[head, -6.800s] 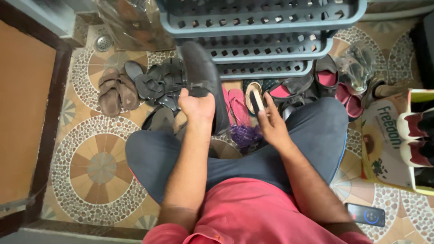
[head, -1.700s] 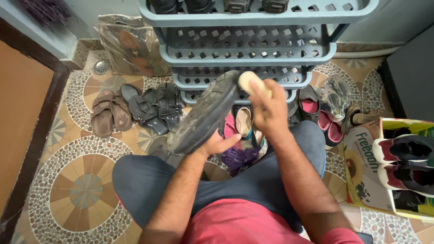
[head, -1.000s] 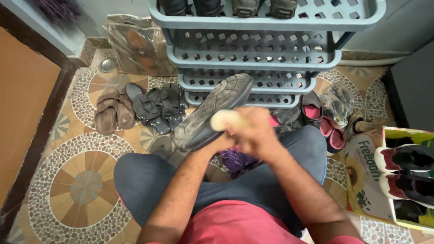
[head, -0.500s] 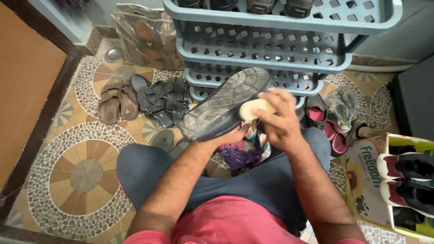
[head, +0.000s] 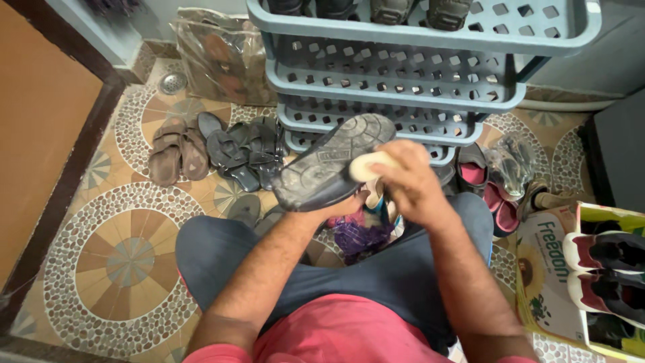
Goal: The person sits on the floor and cleans a pair of black shoes. They use a purple cloth to wipe the exterior and interior of the shoes and a wooden brush to scrub the soles. The person handles the shoes one at a time, rotating them to access different surfaces, and places them on a nearby shoe rack after cleaning.
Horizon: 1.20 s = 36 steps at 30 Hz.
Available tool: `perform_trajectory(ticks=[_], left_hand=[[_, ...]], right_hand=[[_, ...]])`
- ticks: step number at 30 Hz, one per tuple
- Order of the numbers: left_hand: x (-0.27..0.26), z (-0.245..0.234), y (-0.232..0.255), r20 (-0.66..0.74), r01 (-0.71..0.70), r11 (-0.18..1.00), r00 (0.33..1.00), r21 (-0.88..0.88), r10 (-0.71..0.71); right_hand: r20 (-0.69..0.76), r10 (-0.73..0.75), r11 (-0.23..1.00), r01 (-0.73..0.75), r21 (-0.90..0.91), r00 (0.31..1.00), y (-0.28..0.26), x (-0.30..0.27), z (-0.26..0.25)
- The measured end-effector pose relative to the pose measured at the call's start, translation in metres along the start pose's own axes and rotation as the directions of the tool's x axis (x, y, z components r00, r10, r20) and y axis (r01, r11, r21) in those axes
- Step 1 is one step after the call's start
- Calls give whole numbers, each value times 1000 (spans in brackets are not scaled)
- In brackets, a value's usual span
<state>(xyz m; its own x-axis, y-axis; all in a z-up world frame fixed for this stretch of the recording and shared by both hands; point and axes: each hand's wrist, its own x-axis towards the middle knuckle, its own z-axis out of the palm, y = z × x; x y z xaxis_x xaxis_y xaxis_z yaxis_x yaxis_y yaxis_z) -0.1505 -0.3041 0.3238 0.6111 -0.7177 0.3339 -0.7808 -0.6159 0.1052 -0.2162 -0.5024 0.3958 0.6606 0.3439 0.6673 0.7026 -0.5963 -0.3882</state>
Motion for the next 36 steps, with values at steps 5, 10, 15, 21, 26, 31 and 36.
perform_trajectory(ticks=[5,10,15,21,26,31,36], left_hand=[[5,71,3,-33,-221,624,929,749,368],[-3,64,5,29,-191,364,913,912,406],[4,-14,10,200,205,827,973,-523,-114],[15,-15,21,142,155,810,986,-565,-90],[15,-7,21,110,123,821,991,-558,-74],[9,-11,16,101,135,829,990,-543,-96],[7,-6,19,77,126,845,992,-519,-101]], right_hand=[[68,-88,991,81,109,994,-41,14,29],[21,-120,991,118,66,993,-46,11,39],[-97,95,993,-101,-56,991,-9,-4,15],[-62,-29,999,30,25,998,-40,6,37],[105,-173,984,177,-34,979,-60,11,42],[-58,-79,997,78,-4,995,-23,-12,15],[-116,-17,998,11,-56,993,-30,-21,20]])
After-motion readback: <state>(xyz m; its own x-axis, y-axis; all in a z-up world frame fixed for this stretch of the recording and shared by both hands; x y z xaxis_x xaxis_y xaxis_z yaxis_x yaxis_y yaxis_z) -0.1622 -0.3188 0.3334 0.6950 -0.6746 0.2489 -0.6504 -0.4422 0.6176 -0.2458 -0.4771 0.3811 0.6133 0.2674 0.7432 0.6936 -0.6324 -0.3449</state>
